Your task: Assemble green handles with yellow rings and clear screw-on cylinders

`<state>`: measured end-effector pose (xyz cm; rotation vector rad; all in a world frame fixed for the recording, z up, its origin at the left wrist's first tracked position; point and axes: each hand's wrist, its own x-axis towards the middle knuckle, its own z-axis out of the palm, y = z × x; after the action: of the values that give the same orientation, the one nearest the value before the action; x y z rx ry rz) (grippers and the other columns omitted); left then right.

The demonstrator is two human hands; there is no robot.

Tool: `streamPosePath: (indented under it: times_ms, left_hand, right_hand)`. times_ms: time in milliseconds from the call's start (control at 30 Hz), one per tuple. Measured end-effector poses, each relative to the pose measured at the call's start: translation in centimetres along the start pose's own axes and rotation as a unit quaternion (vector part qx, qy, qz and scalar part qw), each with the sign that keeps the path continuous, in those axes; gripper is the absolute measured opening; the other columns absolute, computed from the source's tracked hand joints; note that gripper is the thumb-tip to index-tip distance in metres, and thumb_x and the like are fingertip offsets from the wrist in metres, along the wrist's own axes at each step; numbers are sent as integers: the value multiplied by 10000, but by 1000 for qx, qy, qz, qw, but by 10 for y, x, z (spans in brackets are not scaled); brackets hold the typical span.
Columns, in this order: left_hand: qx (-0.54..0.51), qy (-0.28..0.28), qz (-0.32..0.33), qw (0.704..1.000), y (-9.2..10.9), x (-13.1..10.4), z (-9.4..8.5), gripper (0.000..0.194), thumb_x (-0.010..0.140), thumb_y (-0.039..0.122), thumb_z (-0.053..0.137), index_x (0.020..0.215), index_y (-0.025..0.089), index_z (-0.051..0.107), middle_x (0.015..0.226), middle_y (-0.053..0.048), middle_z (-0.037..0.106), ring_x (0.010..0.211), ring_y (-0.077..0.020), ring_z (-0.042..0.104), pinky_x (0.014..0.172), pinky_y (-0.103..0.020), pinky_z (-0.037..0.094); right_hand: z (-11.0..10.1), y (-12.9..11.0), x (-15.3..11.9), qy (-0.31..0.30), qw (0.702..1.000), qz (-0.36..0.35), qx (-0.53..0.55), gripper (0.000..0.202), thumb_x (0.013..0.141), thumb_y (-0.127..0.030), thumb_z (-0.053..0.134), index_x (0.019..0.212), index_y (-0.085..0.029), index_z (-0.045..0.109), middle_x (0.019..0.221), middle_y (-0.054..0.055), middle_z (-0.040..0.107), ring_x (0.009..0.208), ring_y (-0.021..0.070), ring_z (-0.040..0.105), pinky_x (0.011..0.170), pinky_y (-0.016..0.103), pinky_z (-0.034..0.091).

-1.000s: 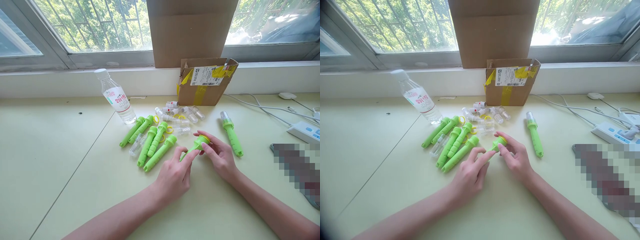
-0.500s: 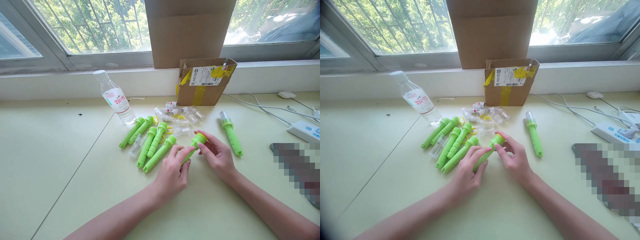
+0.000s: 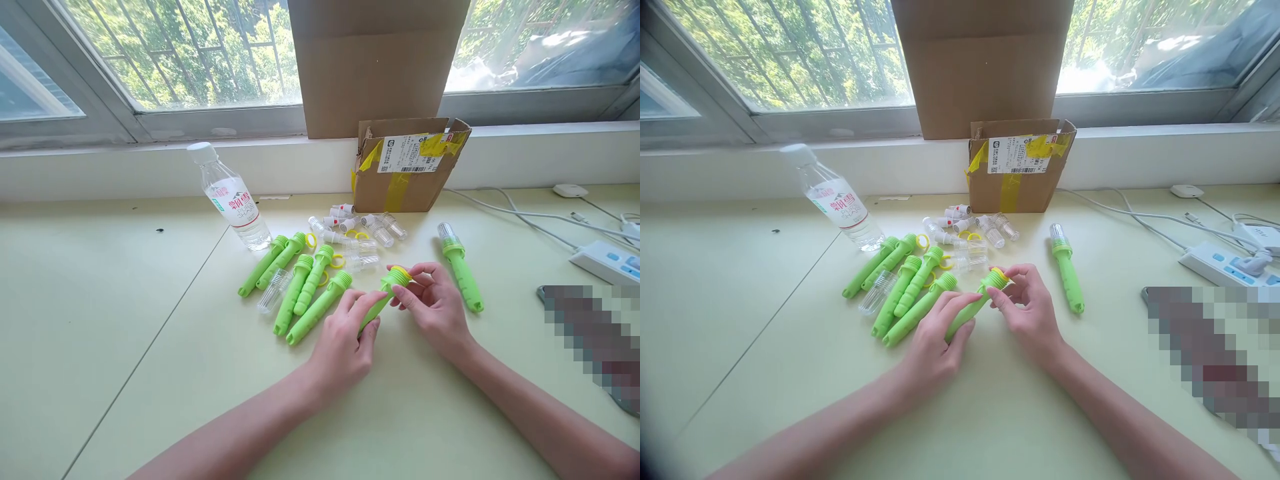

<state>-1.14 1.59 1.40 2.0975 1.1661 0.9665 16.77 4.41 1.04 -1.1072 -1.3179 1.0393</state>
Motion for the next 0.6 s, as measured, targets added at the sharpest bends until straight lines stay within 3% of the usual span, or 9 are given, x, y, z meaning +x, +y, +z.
streamPosePath:
  times_ms: [333,600]
  left_hand:
    - [-40,1,-14,999,-1,3,-3,364,901,124,501,1243,245,539,1105,-63,600,1017,-190,596,880,-354,526]
    - [-90,0,-35,995,3,6,-8,307,906,156,529,1202,230,567,1167,-43,641,1080,-188,602,941,-349,498]
  right_hand:
    - [-3,2,4,-16,999,20,24,384,758,-399,768,886,-243,441,1019,40,700,642,147,681,603,305,568]
    - [-2,5,5,-16,998,18,51,433,699,-363,820,875,-252,439,1007,23,652,801,182,689,564,258,550]
